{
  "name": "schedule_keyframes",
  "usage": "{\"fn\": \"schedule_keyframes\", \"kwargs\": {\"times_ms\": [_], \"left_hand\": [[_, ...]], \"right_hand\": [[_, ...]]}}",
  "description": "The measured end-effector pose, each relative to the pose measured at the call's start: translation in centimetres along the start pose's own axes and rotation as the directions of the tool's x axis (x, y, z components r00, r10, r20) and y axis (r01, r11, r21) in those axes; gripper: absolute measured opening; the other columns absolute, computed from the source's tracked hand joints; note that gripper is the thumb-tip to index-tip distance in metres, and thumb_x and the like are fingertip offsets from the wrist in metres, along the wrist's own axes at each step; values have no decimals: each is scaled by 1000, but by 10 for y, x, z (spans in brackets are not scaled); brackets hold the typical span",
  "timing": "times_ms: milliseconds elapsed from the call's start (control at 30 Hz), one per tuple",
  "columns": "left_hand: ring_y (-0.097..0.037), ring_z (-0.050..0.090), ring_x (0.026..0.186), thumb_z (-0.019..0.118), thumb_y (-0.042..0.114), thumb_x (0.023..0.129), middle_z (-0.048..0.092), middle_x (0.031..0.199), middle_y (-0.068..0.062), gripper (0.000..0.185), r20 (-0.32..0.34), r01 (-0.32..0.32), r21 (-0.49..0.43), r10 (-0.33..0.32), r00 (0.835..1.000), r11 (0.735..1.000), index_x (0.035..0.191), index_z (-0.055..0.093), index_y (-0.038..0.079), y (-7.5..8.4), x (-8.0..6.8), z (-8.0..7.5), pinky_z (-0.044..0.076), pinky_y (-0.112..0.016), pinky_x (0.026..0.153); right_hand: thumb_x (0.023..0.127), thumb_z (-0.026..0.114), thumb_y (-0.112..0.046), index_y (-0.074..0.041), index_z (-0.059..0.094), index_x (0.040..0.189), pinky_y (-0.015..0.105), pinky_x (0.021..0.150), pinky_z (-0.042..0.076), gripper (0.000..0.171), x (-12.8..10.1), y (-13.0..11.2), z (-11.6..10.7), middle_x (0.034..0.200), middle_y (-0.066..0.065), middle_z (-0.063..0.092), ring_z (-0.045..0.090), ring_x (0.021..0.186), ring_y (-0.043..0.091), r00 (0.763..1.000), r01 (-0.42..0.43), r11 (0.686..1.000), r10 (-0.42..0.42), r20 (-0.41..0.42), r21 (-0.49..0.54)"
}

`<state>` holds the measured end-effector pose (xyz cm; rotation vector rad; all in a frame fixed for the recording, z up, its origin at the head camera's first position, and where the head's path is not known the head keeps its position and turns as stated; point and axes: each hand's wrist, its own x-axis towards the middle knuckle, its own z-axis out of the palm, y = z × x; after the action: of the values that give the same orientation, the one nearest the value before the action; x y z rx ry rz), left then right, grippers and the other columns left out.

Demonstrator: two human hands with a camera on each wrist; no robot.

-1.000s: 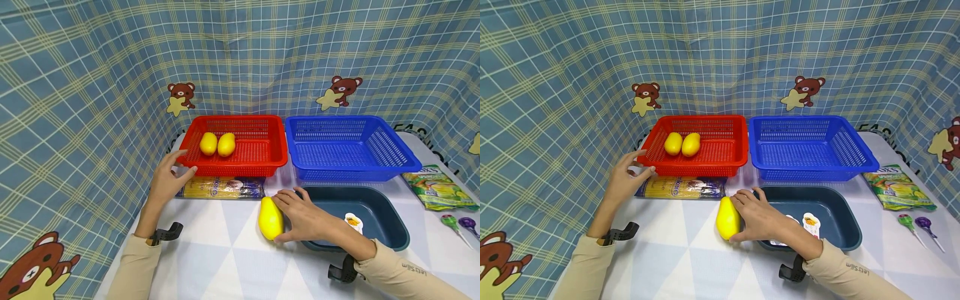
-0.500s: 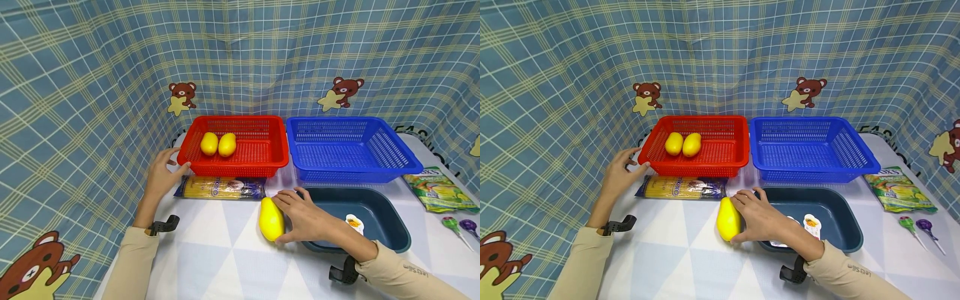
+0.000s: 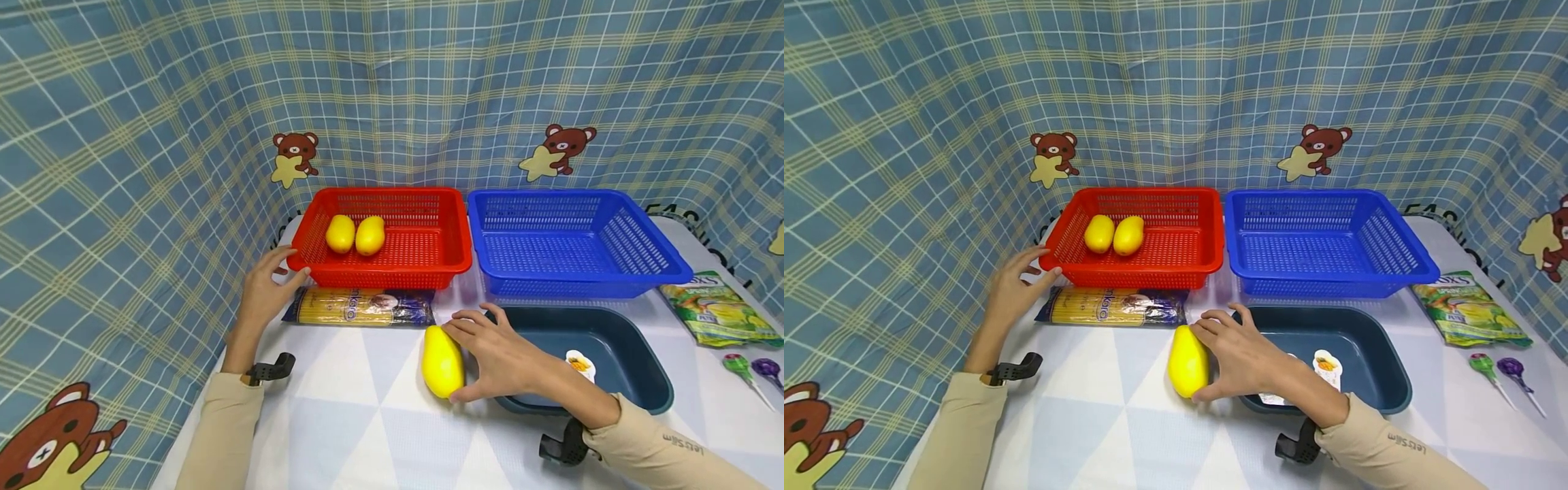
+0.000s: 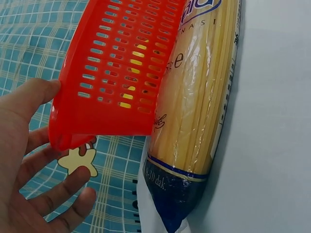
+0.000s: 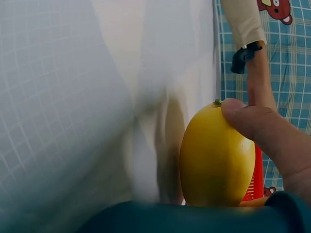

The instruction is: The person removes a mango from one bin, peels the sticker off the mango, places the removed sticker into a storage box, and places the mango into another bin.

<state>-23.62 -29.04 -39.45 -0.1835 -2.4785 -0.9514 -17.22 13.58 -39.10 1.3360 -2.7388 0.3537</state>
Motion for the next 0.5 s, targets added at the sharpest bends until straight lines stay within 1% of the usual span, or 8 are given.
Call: {"fn": "schedule_keyframes", "kwargs": {"times_ms": [133,233,300,400,500], "left_hand": [[-35,63,93,75,30,92,54,145,-8,50,-14,-11,-4,11,1000,1000,135,63,8,-4,-2,1,52,-32,63],[-33,65,94,76,31,91,54,145,-4,51,-21,7,-16,-7,1000,1000,136,63,11,-6,-3,2,51,-25,62],[-31,65,94,76,32,91,54,145,-2,51,-28,23,-32,-24,999,999,136,63,12,-7,-4,3,51,-23,65],[-30,65,95,75,33,91,55,145,-1,51,-42,44,-40,-46,998,998,137,63,14,-6,-5,4,52,-24,70],[-29,65,94,76,32,91,56,144,-1,50,-62,45,-53,-48,997,998,136,64,14,-6,-6,7,50,-20,73]], "right_hand": [[66,78,-72,-3,56,141,64,111,15,104,0,1,-4,137,7,59,43,133,28,1000,-8,1000,9,-2,6],[67,77,-73,-4,55,142,63,111,16,104,0,1,-9,139,7,58,44,133,28,1000,-19,1000,19,-1,15],[68,77,-74,-5,55,142,62,112,17,104,0,0,-13,140,6,57,44,133,28,1000,-25,999,25,-3,21],[67,78,-73,-6,55,143,61,112,18,103,0,1,-20,140,5,57,44,133,28,999,-34,999,35,-9,31],[67,79,-72,-6,54,143,62,111,19,104,0,2,-28,141,5,56,43,134,28,999,-49,997,50,-19,54]]}}
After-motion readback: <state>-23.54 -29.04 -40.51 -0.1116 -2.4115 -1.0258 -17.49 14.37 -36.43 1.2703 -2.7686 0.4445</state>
